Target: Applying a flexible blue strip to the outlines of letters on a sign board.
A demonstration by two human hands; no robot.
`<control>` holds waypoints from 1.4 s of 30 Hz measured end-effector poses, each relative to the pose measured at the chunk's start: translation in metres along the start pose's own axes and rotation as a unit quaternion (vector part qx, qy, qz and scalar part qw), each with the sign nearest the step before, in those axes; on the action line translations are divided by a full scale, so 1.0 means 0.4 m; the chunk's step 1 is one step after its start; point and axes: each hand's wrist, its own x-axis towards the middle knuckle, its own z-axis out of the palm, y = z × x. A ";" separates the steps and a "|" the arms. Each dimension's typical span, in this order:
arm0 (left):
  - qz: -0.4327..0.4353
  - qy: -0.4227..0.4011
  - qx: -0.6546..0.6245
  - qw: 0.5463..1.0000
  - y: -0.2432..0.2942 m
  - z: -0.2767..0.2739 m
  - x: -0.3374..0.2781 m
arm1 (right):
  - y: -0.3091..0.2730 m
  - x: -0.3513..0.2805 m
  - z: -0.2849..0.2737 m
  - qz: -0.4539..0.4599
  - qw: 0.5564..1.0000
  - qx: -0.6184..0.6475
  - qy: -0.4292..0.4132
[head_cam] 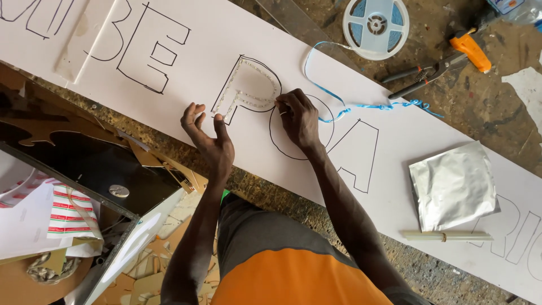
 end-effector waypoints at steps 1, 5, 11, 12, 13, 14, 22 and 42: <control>0.000 0.001 0.000 1.000 0.000 0.001 0.001 | 0.003 0.001 0.000 -0.001 1.000 0.000 -0.001; -0.004 -0.014 0.000 1.000 0.001 -0.002 0.001 | 0.006 -0.003 0.002 -0.009 1.000 0.007 0.001; 0.005 -0.043 0.012 0.999 0.031 0.003 0.009 | 0.008 -0.004 0.003 -0.006 1.000 0.012 0.008; 0.012 -0.042 0.011 0.999 0.040 0.004 0.011 | 0.007 -0.004 0.002 -0.006 1.000 0.019 0.007; 0.013 -0.042 0.011 0.999 0.040 0.003 0.013 | 0.008 -0.005 0.003 -0.006 1.000 0.019 0.007; 0.021 -0.050 0.021 0.998 0.041 0.001 0.014 | 0.008 -0.006 0.002 -0.004 1.000 0.017 0.006; 0.105 -0.134 0.113 0.979 -0.003 0.003 0.015 | 0.023 -0.016 0.013 -0.005 1.000 0.006 0.018; 0.240 -0.195 0.253 0.917 -0.093 -0.170 0.073 | -0.063 -0.254 -0.076 0.027 0.996 -0.083 0.019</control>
